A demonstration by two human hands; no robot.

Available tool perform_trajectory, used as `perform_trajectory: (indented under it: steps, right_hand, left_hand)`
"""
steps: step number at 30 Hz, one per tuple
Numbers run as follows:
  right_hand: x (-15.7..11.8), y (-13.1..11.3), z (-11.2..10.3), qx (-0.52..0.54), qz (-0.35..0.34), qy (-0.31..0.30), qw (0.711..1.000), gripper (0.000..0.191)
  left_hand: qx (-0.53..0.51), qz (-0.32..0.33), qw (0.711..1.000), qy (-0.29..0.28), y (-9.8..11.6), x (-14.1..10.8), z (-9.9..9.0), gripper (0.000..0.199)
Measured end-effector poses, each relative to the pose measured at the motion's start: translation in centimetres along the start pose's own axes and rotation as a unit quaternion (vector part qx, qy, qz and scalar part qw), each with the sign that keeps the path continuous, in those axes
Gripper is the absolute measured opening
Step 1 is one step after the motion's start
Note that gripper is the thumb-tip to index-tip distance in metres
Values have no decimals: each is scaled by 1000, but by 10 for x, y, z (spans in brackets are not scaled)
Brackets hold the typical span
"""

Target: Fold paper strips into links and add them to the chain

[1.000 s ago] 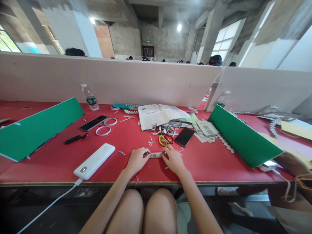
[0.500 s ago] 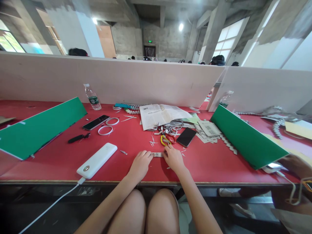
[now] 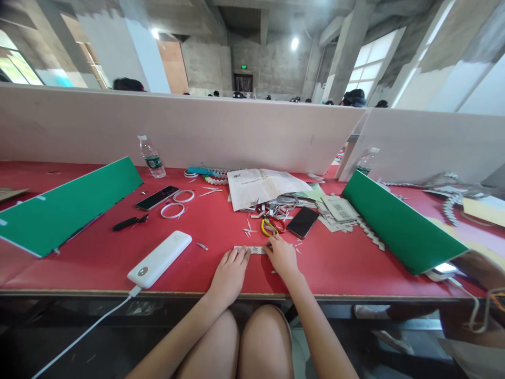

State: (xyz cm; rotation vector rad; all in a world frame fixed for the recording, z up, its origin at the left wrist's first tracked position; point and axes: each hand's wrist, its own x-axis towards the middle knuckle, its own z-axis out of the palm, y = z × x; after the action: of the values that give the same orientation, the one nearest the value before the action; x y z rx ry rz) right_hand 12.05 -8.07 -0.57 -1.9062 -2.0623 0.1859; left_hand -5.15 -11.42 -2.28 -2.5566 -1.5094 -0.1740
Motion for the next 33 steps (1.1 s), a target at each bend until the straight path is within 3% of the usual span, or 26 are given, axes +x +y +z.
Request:
perform_trajectory:
  steps: [8,14,33]
  right_hand:
    - [-2,-2,1,13,10,10,1000,9]
    - [-2,-1,2,53,54,23,997,9]
    - [10,-4,-10,32,71,-35,996,10]
  left_hand:
    - [-9,-4,1000,-15,1,1,2,48]
    - [-22,7,1000,-8,3,6,-3,48]
    - [27,0,999,16,11,6,-5,44]
